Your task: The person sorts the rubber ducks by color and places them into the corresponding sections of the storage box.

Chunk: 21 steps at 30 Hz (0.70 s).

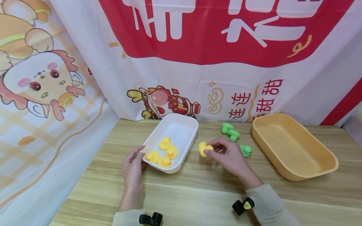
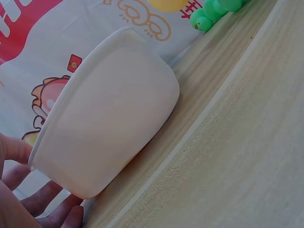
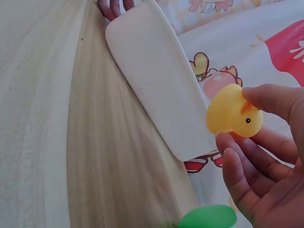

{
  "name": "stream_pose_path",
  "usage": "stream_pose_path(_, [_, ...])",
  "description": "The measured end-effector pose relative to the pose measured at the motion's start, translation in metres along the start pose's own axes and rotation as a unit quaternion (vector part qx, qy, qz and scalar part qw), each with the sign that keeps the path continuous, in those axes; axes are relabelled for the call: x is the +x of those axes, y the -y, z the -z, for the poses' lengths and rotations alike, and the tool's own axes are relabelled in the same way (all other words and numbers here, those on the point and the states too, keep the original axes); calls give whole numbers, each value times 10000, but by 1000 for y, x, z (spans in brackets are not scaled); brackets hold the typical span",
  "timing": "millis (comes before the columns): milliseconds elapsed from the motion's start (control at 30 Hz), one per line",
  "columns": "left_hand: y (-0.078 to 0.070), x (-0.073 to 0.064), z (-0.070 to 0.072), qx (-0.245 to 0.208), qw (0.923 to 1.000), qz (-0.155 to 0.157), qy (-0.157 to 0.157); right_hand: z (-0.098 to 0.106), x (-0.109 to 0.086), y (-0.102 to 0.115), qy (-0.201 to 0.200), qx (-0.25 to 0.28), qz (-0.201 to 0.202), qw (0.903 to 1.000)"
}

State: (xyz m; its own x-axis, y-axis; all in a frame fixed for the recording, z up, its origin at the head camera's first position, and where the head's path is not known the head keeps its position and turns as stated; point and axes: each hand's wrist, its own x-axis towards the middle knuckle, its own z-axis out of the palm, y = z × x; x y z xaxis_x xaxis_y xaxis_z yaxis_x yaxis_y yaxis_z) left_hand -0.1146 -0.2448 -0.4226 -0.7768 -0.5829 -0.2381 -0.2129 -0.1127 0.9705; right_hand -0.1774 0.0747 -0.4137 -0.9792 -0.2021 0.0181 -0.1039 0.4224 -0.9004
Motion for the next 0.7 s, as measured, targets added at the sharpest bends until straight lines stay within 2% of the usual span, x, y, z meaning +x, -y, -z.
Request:
stream_pose_path(367, [0, -2, 1, 40, 9999, 5, 96, -7, 8, 21, 9, 115, 193, 9997])
stream_pose_path(700, [-2, -2, 1, 4, 10000, 8, 49, -26, 37, 61, 244, -372, 555, 9975])
